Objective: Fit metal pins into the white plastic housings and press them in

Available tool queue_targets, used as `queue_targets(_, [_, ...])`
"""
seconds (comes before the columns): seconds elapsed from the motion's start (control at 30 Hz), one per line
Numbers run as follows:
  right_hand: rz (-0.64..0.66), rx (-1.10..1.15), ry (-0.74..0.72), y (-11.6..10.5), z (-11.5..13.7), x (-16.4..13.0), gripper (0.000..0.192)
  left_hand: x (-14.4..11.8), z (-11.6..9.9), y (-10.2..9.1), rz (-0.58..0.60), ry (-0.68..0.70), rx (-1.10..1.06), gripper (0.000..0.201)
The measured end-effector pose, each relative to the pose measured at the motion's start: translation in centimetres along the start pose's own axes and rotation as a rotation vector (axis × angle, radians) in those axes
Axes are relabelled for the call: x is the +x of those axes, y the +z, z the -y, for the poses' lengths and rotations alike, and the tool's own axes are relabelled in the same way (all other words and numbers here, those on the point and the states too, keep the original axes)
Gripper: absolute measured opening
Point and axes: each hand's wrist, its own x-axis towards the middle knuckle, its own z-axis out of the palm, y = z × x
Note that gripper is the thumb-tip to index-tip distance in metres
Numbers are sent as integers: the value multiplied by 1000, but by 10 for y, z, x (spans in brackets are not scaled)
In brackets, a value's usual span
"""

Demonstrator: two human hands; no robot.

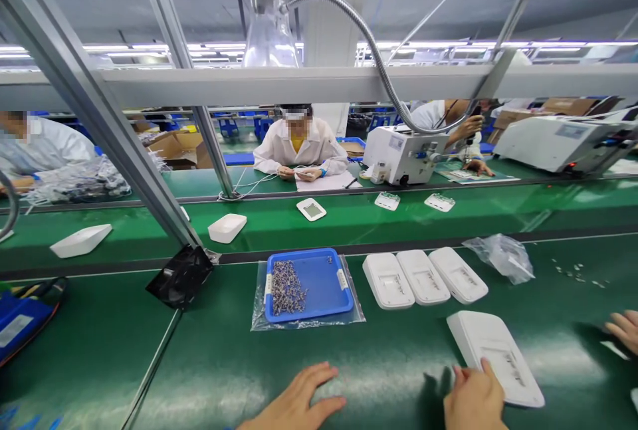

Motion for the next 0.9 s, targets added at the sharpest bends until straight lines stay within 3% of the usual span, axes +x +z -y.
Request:
queue_targets(0.13, [204,-25,61,-7,14,-12,30,-2,-8,-19,70,-9,-55,63])
queue_targets(0.2, [173,-2,16,-12,20,-14,31,-2,-14,-29,97,-21,-73,63])
queue_targets(0.3, [71,-190,27,-16,24,-9,38,1,-21,-43,149,-98,-90,65])
queue_targets(0.37, [150,-297,28,-17,27,-6,39,3,-25,-52,177,-125,-86,64])
queue_targets(0.43, [250,-269,-27,-17,31,-8,36,4,-27,-57,196,-121,-69,62])
queue_targets(0.6, [273,-278,84,-21,47,-18,34,4,-27,-55,173,-99,-28,60])
queue_targets(0.67, [373,-203,55,-26,52,-20,30,2,-27,-54,145,-86,-8,58])
queue_targets(0.73, [352,-142,43,-31,55,-16,30,2,-27,-53,124,-75,8,55])
queue_targets(0.83, [198,-301,185,-32,54,-6,41,2,-25,-51,111,-50,47,52])
queue_targets(0.9, [316,-380,182,-32,54,-1,44,2,-23,-49,96,-25,86,51])
